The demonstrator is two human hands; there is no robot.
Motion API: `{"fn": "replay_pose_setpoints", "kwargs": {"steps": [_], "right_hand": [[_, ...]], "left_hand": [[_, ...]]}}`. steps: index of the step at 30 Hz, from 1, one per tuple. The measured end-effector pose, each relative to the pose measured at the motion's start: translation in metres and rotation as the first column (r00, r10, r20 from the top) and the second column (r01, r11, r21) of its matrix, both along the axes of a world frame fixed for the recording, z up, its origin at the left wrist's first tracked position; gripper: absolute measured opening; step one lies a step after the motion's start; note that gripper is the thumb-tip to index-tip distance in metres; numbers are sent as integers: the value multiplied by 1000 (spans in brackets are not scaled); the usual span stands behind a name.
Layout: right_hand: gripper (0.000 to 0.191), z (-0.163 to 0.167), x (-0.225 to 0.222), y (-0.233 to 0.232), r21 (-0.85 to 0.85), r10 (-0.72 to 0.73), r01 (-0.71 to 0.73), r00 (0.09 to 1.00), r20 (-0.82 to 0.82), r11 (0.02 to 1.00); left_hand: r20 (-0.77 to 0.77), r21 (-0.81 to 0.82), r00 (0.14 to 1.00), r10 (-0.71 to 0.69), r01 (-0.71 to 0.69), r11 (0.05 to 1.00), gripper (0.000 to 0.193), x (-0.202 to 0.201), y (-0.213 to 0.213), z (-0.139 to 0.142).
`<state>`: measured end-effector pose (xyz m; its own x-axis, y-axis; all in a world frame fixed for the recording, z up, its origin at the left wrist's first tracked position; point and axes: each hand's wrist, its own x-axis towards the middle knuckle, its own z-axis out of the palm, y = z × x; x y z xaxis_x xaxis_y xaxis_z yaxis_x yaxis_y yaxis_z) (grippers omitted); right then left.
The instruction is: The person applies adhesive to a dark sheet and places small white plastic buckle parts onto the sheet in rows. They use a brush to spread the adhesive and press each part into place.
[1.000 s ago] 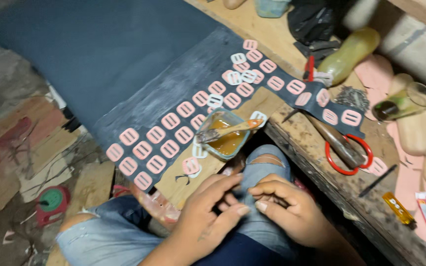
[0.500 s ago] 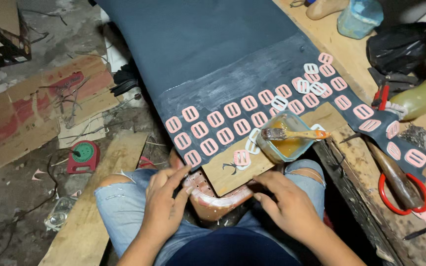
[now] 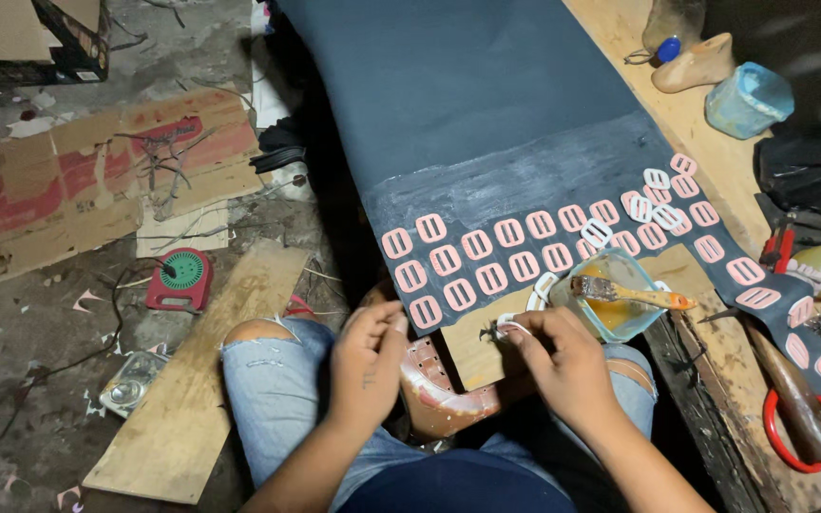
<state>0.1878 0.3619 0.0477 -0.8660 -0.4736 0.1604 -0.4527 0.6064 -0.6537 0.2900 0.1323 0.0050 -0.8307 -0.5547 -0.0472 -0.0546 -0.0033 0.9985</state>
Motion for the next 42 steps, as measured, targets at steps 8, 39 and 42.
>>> {"fn": "replay_pose_setpoints", "kwargs": {"steps": [8,39,42], "right_hand": [[19,-28,-8,-8,-463,46,409,708,704,786],[18,8,-18,-54,-453,110,210,805,583,866],[16,16,-38,-73,-478,146,118,866,478,870]], "left_hand": [[-33,-244,919,-393,374,895,42,-21,39,37],[-159,133,969,-189,211,968,28,-29,24,9],[-187,-107,982,18,-38,994,31,-41,-2,-3]]}}
